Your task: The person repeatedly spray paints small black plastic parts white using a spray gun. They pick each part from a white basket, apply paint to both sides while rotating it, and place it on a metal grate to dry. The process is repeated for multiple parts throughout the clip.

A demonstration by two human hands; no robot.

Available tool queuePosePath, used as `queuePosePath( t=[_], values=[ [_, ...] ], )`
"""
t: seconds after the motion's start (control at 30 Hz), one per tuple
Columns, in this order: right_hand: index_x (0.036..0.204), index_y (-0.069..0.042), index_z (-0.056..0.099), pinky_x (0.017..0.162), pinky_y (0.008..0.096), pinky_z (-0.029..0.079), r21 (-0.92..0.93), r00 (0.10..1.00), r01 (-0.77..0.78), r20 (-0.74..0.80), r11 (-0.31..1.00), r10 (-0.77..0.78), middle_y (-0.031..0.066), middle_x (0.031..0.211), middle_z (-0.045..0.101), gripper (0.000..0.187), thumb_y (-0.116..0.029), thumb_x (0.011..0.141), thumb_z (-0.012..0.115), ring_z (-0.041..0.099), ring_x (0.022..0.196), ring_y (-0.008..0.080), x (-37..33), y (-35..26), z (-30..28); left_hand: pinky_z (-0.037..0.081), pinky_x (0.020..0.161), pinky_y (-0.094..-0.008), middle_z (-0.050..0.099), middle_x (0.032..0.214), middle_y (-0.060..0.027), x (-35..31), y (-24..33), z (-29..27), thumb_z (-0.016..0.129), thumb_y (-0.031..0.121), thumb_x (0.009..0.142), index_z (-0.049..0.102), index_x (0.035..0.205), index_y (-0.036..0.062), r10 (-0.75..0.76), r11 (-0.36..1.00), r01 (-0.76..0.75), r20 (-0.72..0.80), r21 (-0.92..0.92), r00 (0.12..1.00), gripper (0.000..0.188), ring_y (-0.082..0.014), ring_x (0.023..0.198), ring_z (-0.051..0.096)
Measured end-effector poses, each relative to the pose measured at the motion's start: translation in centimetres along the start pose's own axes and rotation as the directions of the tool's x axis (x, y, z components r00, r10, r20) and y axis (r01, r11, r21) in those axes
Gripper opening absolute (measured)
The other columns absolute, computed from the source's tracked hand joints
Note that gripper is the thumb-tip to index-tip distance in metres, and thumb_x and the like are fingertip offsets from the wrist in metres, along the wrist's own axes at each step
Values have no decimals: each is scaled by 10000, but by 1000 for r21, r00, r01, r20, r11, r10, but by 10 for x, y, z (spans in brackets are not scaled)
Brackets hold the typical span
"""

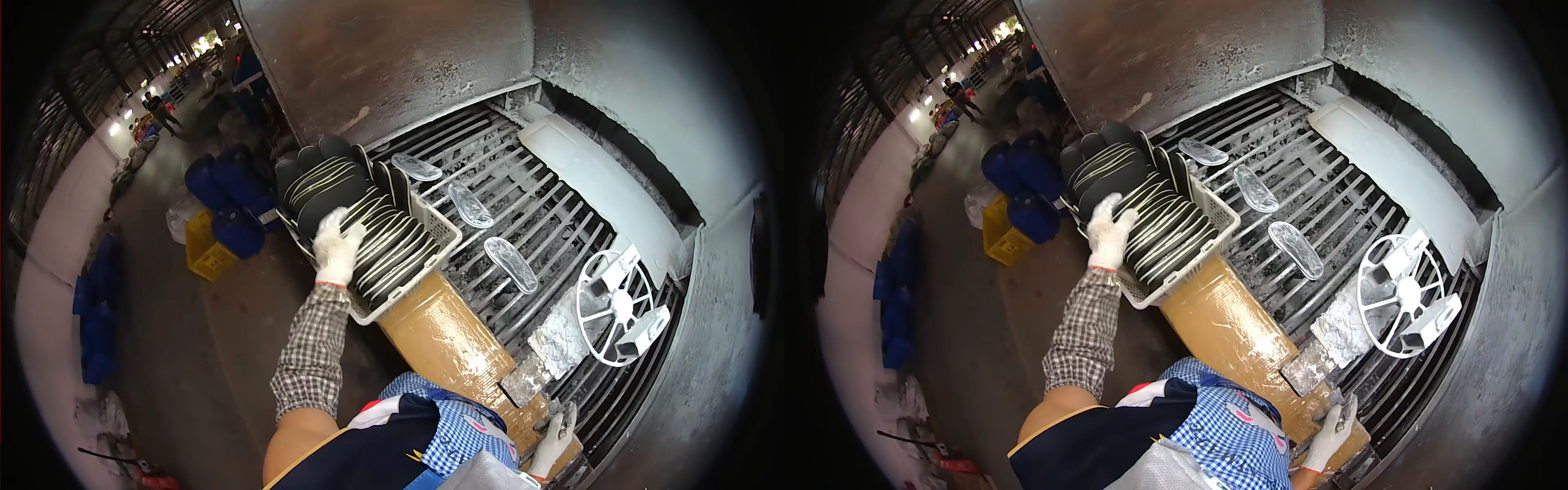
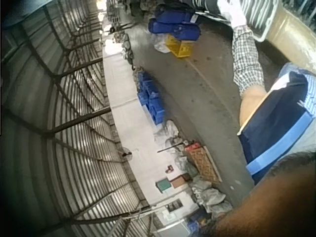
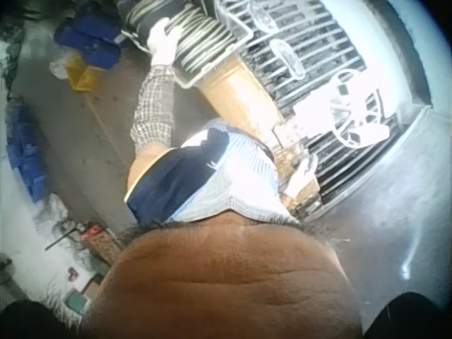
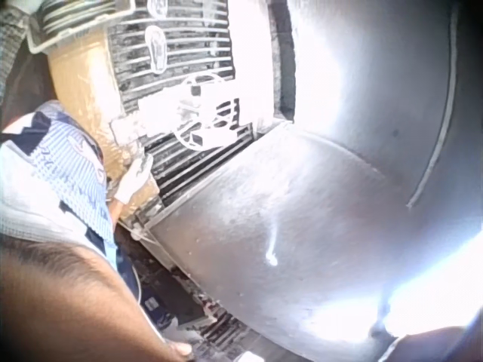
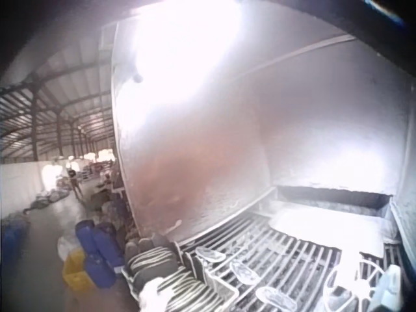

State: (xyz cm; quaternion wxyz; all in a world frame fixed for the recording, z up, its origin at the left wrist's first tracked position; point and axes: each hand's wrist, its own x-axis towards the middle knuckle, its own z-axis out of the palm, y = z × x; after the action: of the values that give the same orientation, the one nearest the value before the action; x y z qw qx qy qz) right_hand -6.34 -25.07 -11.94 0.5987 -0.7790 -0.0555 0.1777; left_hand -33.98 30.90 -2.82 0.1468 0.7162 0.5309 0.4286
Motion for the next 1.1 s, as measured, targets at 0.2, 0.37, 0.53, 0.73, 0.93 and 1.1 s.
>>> queuePosePath(
  t=[0.2, 0.37, 0.53, 0.73, 0.93, 1.1],
  values=[
    [1596, 59, 426, 734, 255, 504, -18, 995, 71, -70, 997, -72, 68, 1125, 675, 565, -182, 1110, 583, 584, 845, 106, -9, -13, 19, 204, 1291, -614, 343, 1689, -204, 75, -34, -29, 871, 512, 752, 381, 1645, 118, -94, 863, 14, 134, 505, 987, 1091, -439, 1562, 275],
    [1610, 21, 420, 647, 259, 491, 7, 998, 33, -52, 999, -33, 75, 1088, 679, 563, -176, 1108, 581, 580, 747, 101, -13, -43, 47, 172, 1291, -637, 269, 1726, -223, 131, -66, -43, 917, 570, 665, 298, 1695, 147, -269, 793, 48, 278, 608, 922, 1274, -473, 1607, 183],
    [1622, 12, 406, 626, 260, 482, -23, 998, 60, -18, 998, -60, 55, 972, 646, 575, -170, 1106, 582, 563, 707, 96, -9, -61, 68, 186, 1286, -628, 247, 1726, -247, 161, -81, -38, 944, 576, 619, 277, 1712, 162, -354, 771, 29, 391, 636, 850, 1345, -473, 1610, 178],
    [1618, 21, 419, 589, 257, 474, -20, 996, 86, -34, 996, -87, 14, 886, 615, 562, -199, 1126, 575, 574, 674, 87, -11, -70, 82, 325, 1250, -588, 316, 1682, -243, 185, -94, -35, 965, 573, 587, 221, 1729, 211, -420, 804, 65, 487, 591, 766, 1410, -448, 1554, 321],
    [1624, 25, 397, 614, 262, 489, -24, 999, 53, -12, 998, -53, 37, 904, 621, 588, -168, 1103, 588, 578, 679, 103, -14, -71, 86, 411, 1227, -498, 458, 1562, -283, 182, -93, -32, 961, 503, 587, 239, 1722, 191, -352, 853, 37, 521, 520, 777, 1380, -466, 1448, 477],
    [1601, 55, 425, 875, 309, 532, -138, 993, 117, 11, 983, -117, 137, 1240, 668, 565, -160, 1103, 584, 662, 998, 184, -1, -34, 71, 445, 1204, -486, 487, 1570, -262, 182, -87, -28, 938, 388, 602, 254, 1717, 203, -260, 857, -86, 570, 508, 780, 1321, -451, 1439, 508]
  ],
)
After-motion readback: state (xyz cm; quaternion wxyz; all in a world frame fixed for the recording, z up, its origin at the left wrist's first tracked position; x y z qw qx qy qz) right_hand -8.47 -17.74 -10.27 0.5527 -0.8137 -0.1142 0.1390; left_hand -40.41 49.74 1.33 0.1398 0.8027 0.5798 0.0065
